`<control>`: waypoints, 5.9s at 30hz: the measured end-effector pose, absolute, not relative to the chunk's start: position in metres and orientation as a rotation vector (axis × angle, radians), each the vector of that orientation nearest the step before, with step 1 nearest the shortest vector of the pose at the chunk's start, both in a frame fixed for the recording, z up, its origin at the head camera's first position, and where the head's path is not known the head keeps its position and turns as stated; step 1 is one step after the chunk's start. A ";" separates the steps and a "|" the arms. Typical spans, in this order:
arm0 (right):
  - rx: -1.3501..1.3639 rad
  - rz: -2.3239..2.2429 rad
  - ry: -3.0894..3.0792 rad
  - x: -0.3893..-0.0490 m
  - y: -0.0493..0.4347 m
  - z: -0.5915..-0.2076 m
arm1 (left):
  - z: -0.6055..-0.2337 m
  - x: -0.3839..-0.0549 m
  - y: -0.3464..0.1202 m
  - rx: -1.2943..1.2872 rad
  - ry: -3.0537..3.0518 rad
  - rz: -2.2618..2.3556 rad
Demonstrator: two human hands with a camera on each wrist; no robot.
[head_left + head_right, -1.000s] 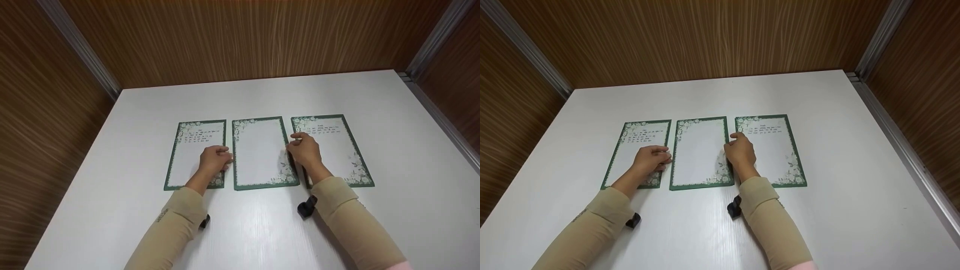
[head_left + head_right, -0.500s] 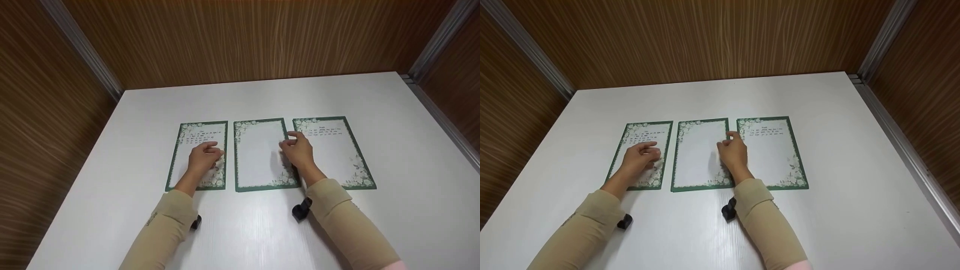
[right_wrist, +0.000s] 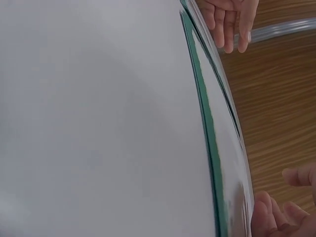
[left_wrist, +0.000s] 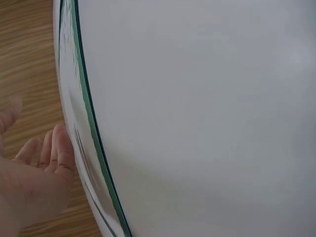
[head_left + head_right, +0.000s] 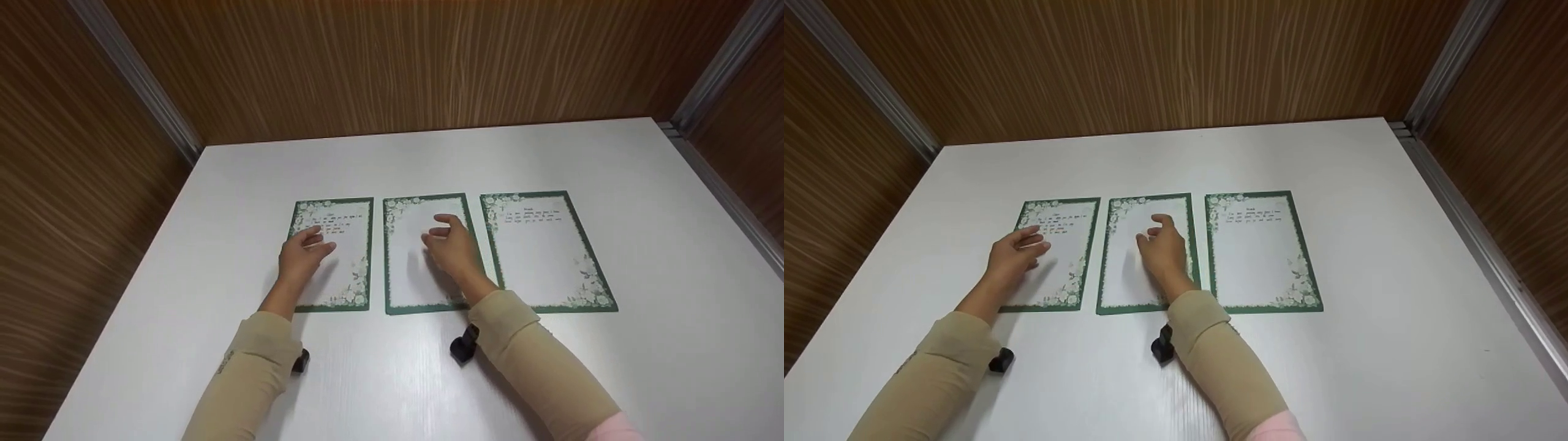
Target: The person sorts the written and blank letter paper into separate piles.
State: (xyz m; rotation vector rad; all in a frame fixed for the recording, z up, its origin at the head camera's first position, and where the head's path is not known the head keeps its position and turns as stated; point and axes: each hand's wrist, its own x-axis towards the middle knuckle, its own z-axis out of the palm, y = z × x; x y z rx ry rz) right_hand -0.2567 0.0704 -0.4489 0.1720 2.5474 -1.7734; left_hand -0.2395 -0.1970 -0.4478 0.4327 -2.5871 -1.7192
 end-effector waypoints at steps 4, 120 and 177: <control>0.133 -1.773 2.563 -0.257 0.056 -0.451 | -0.448 -0.240 -0.207 0.457 -2.585 -1.668; 0.084 -1.925 2.314 -0.257 0.076 -0.459 | -0.445 -0.241 -0.182 0.563 -2.356 -1.991; 0.187 -1.700 2.449 -0.253 0.249 -0.444 | -0.448 -0.243 -0.018 0.369 -2.290 -2.246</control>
